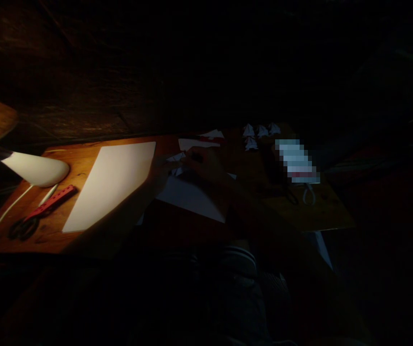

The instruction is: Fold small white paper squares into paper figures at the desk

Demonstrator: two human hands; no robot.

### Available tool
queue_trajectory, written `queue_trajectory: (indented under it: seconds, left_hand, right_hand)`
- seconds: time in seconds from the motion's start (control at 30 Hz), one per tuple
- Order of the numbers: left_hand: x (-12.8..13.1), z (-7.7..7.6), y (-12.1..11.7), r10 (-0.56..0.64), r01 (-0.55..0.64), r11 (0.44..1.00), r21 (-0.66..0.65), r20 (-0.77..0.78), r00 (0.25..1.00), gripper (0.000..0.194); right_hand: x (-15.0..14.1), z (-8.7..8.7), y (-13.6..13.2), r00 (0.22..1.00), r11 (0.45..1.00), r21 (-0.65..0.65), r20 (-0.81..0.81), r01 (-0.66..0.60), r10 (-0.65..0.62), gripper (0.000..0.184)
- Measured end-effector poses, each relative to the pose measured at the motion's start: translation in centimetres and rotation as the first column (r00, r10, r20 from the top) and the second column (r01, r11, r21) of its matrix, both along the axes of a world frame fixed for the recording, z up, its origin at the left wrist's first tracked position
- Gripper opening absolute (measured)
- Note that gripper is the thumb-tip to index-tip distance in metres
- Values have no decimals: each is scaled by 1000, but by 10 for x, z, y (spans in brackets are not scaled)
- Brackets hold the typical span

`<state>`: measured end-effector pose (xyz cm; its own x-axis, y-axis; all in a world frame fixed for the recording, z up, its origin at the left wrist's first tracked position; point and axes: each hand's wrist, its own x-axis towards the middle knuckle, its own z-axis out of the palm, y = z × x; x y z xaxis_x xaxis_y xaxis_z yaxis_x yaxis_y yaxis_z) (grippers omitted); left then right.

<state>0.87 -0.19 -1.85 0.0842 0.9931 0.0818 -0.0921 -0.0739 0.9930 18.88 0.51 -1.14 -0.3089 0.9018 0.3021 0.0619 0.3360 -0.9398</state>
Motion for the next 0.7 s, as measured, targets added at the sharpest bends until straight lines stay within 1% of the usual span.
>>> queue_trajectory:
  seconds: [0.2,0.27,0.37,0.47,0.63,0.7]
  left_hand:
    - [3,3,-3,-16,16,1000,-4,1,1000,23]
    - [5,4,-4,-8,8,1000,0,17,1000,20]
    - [5,6,-5,-1,1,1000,18,22,1000,19]
    - [4,5,-3,-10,10,1000,20,0,1000,22]
    - [-1,-1,1,-76,76,997,18,-18,997,30]
    - [-2,-2,2,-105,106,994,21,-25,994,31]
  right_hand:
    - [-3,-2,3,996,998,-66,-89,-11,5,51]
    - [-4,-1,3,994,998,-65,-113,-20,12,52]
    - [-5,0,2,994,999,-49,-105,-15,10,53]
    - [-4,0,2,997,998,-60,-72,-15,11,52]
    - [-3,-3,0,995,994,-99,-98,-45,36,51]
    - [-3,-3,-1,994,995,-101,-107,-24,13,48]
